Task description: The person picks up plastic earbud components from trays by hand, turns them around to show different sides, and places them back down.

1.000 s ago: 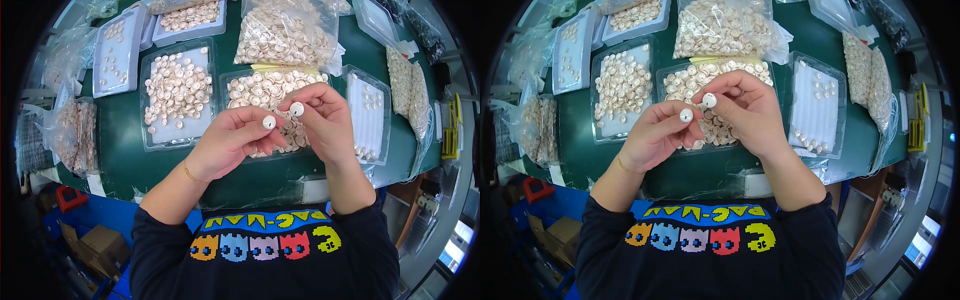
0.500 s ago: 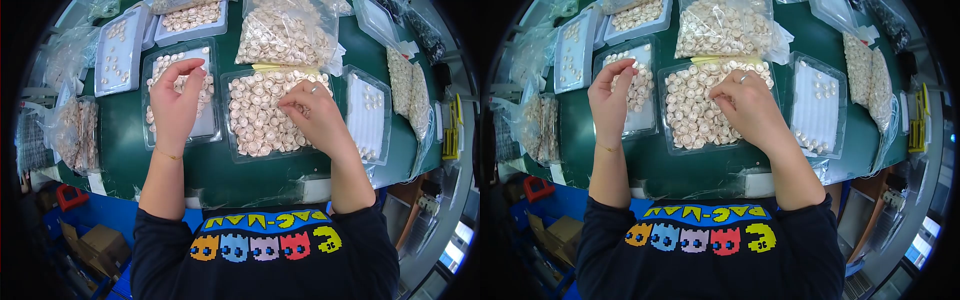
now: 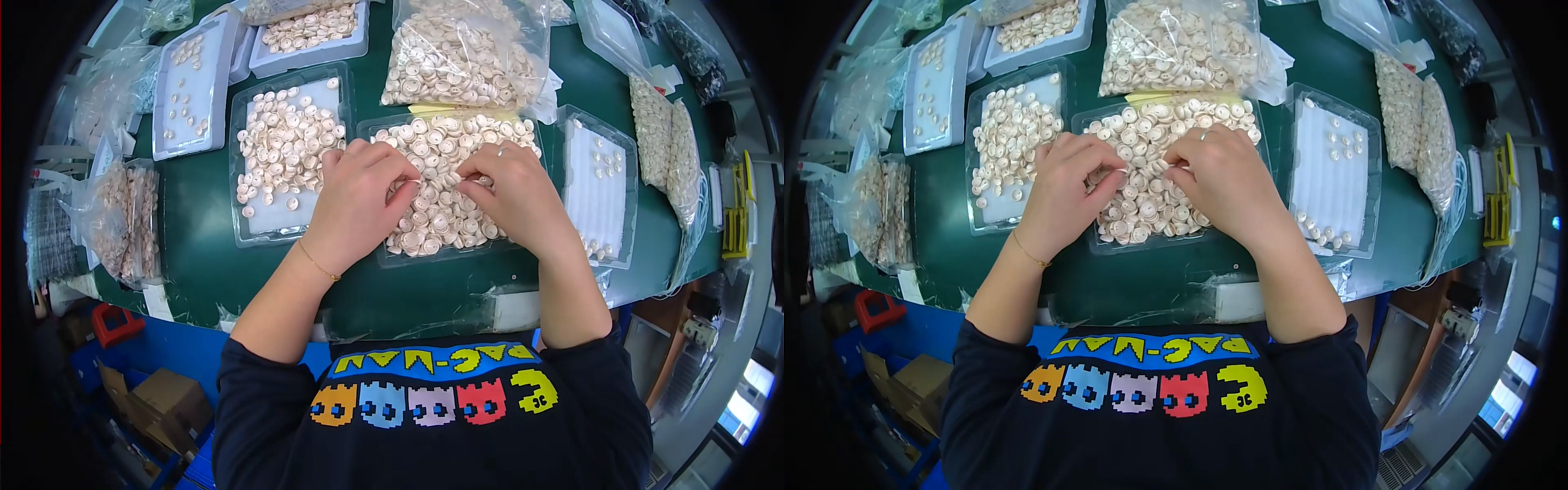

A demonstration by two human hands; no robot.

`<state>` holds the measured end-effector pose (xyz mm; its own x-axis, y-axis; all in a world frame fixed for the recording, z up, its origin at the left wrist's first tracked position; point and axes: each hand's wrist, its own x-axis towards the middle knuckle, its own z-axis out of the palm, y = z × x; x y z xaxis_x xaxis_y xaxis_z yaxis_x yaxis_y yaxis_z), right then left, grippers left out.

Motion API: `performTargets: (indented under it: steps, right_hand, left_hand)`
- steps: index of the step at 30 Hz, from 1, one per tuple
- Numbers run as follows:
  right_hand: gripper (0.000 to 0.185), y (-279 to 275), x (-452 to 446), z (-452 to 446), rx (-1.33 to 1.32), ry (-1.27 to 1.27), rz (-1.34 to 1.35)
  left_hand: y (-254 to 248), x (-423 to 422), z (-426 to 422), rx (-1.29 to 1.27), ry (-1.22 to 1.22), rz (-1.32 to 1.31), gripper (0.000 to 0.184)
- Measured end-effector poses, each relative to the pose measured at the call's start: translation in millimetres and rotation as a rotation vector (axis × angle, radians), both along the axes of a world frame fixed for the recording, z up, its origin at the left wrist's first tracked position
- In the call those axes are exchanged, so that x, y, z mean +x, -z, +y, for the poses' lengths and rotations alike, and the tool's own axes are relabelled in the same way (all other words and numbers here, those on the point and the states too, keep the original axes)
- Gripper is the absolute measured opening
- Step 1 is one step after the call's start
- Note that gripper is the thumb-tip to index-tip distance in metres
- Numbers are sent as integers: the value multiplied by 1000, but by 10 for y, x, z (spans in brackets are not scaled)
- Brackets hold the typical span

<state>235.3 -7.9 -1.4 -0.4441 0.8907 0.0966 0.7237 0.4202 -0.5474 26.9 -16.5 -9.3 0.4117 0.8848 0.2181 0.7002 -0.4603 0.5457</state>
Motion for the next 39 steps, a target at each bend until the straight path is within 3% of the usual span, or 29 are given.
performTargets:
  steps: [2,5,6,8,9,12,21,25,29,33,39]
  right_hand:
    - [8,-22,-5,13,-13,8,56]
    - [8,-49,-14,19,-40,24,165]
    - [9,-55,-25,15,-75,15,298]
    - [11,-68,-41,1,-144,-5,563]
    - [11,-76,-39,-12,-144,-5,562]
    - [10,-102,-27,-60,-580,62,1018]
    - [9,-222,-67,-135,-752,17,1073]
    - [9,-193,-133,-207,-577,-2,1071]
    - [10,-218,-206,-250,-429,90,1111]
    - [14,-209,-158,-235,-392,-45,935]
    - [14,-274,-142,-237,-700,7,1103]
  left_hand:
    - [-38,1,-4,-23,-6,-19,9]
    - [-109,26,-43,-407,-99,-449,7]
    - [-106,31,-58,-406,-100,-450,7]
    - [-88,41,-91,-480,-90,-693,11]
    - [-83,43,-102,-517,-84,-815,13]
    - [-100,0,-111,-431,57,-821,14]
    - [-163,5,-159,-192,141,-722,24]
    - [-163,66,-196,-253,51,-885,31]
    - [-138,59,-212,-247,51,-888,36]
    - [-141,46,-212,-234,61,-877,35]
    - [-126,43,-218,-185,79,-894,34]
